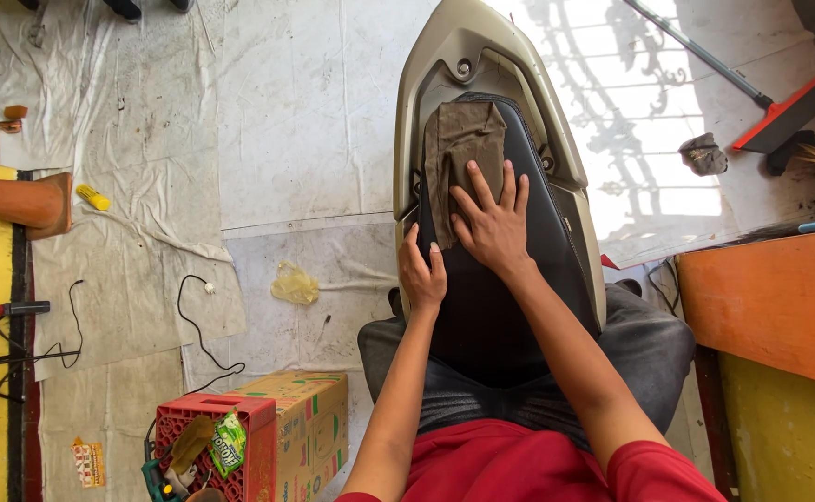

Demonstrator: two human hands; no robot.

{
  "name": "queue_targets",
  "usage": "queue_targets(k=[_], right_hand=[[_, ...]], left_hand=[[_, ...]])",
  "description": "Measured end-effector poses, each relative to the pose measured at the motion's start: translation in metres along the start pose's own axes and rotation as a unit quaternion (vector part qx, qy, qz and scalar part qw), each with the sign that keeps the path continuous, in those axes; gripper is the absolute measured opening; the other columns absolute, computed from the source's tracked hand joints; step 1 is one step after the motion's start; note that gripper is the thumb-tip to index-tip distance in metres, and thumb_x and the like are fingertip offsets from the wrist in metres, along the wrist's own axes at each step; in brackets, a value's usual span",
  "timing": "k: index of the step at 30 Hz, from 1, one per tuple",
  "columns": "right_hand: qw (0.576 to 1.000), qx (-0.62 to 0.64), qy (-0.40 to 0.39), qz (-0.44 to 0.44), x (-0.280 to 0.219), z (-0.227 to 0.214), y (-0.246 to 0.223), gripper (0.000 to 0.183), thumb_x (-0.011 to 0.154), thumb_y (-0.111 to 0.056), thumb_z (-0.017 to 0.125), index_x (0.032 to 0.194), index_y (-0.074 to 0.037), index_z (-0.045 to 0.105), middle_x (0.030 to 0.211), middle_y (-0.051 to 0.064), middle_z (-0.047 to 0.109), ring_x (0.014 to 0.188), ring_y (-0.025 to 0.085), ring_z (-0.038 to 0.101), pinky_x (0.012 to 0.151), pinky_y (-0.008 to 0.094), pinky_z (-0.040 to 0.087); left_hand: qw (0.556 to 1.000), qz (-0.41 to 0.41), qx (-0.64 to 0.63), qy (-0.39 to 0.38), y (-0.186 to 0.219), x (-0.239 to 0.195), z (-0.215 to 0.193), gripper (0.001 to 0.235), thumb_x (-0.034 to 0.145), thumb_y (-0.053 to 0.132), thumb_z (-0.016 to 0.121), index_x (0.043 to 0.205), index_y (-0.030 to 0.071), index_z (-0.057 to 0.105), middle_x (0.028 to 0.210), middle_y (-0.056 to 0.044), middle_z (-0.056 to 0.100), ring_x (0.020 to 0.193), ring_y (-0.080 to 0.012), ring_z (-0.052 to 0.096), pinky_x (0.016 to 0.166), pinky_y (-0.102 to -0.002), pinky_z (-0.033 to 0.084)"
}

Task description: The person wipes the black seat of a scooter with a brown cloth. They use both hands to rub the cloth over the seat surface, moving from the front to the back and covering the entire area.

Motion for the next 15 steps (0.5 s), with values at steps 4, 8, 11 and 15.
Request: queue_targets(k=[4, 8, 11, 15], right_hand=[[1.0, -0.002, -0.011, -0.002, -0.03, -0.008, -0.002, 0.044, 0.099, -0.039, 0.063, 0.141, -0.023, 0.066, 0.17, 0.006, 0.035, 0.153, 0.053, 0.02, 0.125, 0.063, 0.017], [0.999, -0.001, -0.045, -0.014, -0.072, -0.017, -0.003, 0.043, 0.097, -0.039, 0.065, 0.137, -0.024, 0.067, 0.167, 0.005, 0.037, 0.153, 0.052, 0.022, 0.125, 0.061, 0.019], [0.998, 0.006, -0.053, -0.022, -0.098, -0.019, -0.002, 0.042, 0.095, -0.039, 0.065, 0.135, -0.026, 0.067, 0.166, 0.005, 0.037, 0.153, 0.052, 0.021, 0.124, 0.062, 0.019], [0.998, -0.008, -0.055, -0.017, -0.102, -0.017, -0.004, 0.044, 0.094, -0.039, 0.066, 0.136, -0.025, 0.067, 0.166, 0.005, 0.038, 0.152, 0.051, 0.02, 0.124, 0.062, 0.018]], left_hand=[[1.0, -0.005, -0.015, -0.003, -0.002, 0.0, -0.001, 0.053, 0.107, 0.034, 0.049, 0.147, 0.001, 0.049, 0.142, -0.022, 0.059, 0.131, -0.0406, 0.057, 0.109, -0.048, 0.046], [1.0, 0.003, -0.011, 0.0, -0.003, -0.001, 0.0, 0.051, 0.107, 0.033, 0.049, 0.147, 0.001, 0.05, 0.142, -0.021, 0.06, 0.131, -0.0396, 0.058, 0.11, -0.047, 0.046], [1.0, 0.005, -0.012, 0.006, -0.001, -0.001, 0.001, 0.05, 0.107, 0.032, 0.05, 0.147, 0.002, 0.05, 0.142, -0.021, 0.06, 0.131, -0.0389, 0.058, 0.11, -0.047, 0.047], [1.0, -0.007, -0.017, 0.003, 0.007, 0.001, -0.004, 0.051, 0.106, 0.032, 0.05, 0.146, 0.001, 0.051, 0.141, -0.021, 0.06, 0.13, -0.0391, 0.059, 0.109, -0.047, 0.047]])
Point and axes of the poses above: each hand's wrist, its own x-axis towards the middle knuckle, its own z-axis out of the palm, y = z × x, the point moved 2 cm from there along x, towards the middle knuckle
